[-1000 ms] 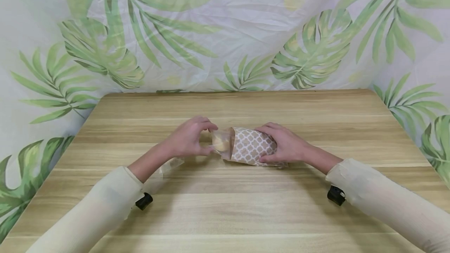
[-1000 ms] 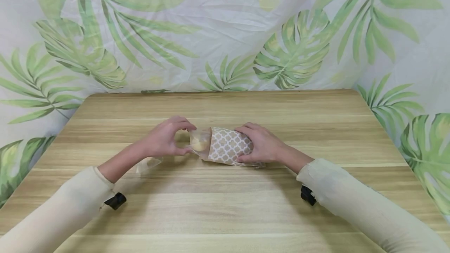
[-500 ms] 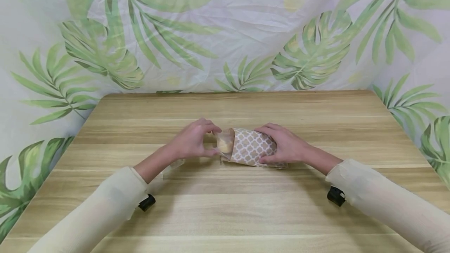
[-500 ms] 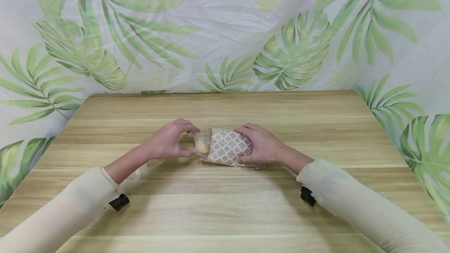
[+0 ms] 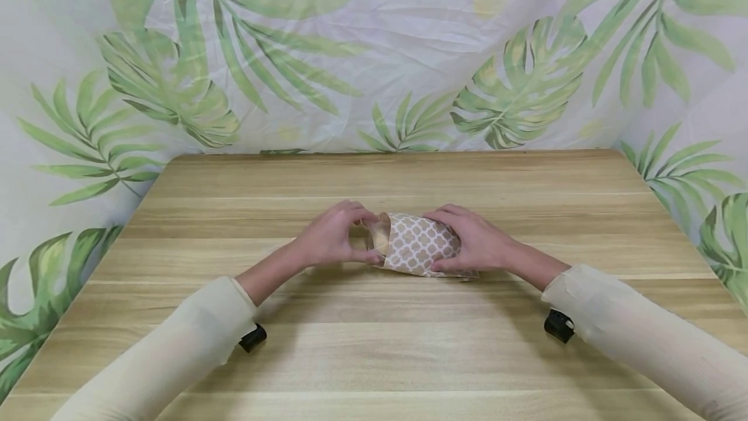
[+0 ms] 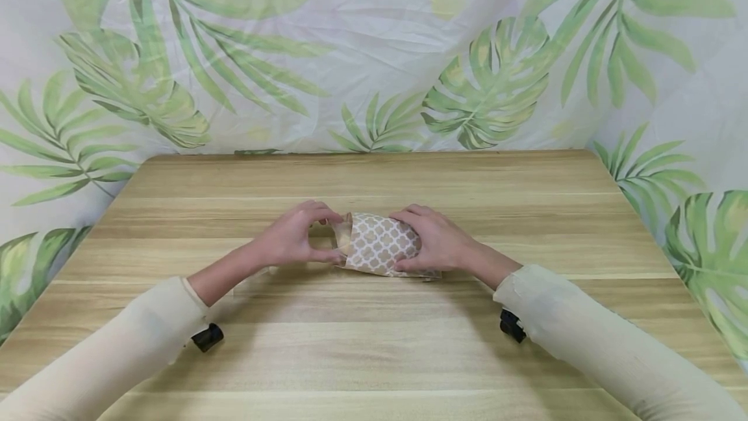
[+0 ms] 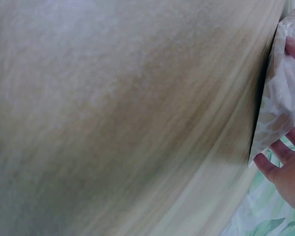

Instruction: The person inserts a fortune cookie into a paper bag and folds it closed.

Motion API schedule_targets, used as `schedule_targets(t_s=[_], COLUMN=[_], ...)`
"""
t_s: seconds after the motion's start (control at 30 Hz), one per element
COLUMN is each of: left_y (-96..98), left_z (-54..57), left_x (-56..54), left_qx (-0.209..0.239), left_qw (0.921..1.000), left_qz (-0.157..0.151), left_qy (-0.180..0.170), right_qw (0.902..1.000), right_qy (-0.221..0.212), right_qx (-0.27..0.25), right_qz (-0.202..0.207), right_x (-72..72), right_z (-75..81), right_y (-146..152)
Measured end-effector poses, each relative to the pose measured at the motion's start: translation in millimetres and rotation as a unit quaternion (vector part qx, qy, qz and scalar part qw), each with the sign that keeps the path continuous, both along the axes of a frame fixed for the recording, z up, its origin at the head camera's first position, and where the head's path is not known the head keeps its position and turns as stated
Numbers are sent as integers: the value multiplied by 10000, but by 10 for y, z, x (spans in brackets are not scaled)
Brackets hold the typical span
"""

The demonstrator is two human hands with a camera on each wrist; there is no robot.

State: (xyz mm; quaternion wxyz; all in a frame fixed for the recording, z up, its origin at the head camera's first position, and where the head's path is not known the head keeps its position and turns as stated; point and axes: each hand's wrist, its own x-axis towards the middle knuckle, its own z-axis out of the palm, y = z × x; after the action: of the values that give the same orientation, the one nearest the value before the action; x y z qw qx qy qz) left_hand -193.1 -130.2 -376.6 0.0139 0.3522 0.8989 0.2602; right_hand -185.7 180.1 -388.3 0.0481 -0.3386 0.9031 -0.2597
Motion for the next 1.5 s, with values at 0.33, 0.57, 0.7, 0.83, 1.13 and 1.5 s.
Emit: schedule_targets(t_s=[0.33, 0.57, 0.7, 0.83, 1.13, 1.5], left_y=[-59, -76, -49, -17, 85, 158], left_z=[77, 67, 76, 79, 63, 65], left_x=[-6, -36, -33, -23, 11, 28], left_qx=[27, 294, 504, 738, 1124, 1646], left_qw=[9989, 9958, 9915, 9872, 9787, 9472], left_qz=[-102, -70, 13, 83, 262, 977], left_qy=[-464, -861, -1197, -1413, -1697, -2571], right_qw=[10000, 10000, 10000, 10000, 10000, 9999], right_qy=[4, 5, 24, 34, -7, 40], right_qx=[-11, -3, -19, -43, -57, -54], right_qz=[22, 35, 35, 44, 57, 85], right_x=[-10, -10, -12, -18, -19, -17], right_z=[-16, -7, -6, -5, -8, -17], right_y=[8, 5, 3, 1, 3, 2])
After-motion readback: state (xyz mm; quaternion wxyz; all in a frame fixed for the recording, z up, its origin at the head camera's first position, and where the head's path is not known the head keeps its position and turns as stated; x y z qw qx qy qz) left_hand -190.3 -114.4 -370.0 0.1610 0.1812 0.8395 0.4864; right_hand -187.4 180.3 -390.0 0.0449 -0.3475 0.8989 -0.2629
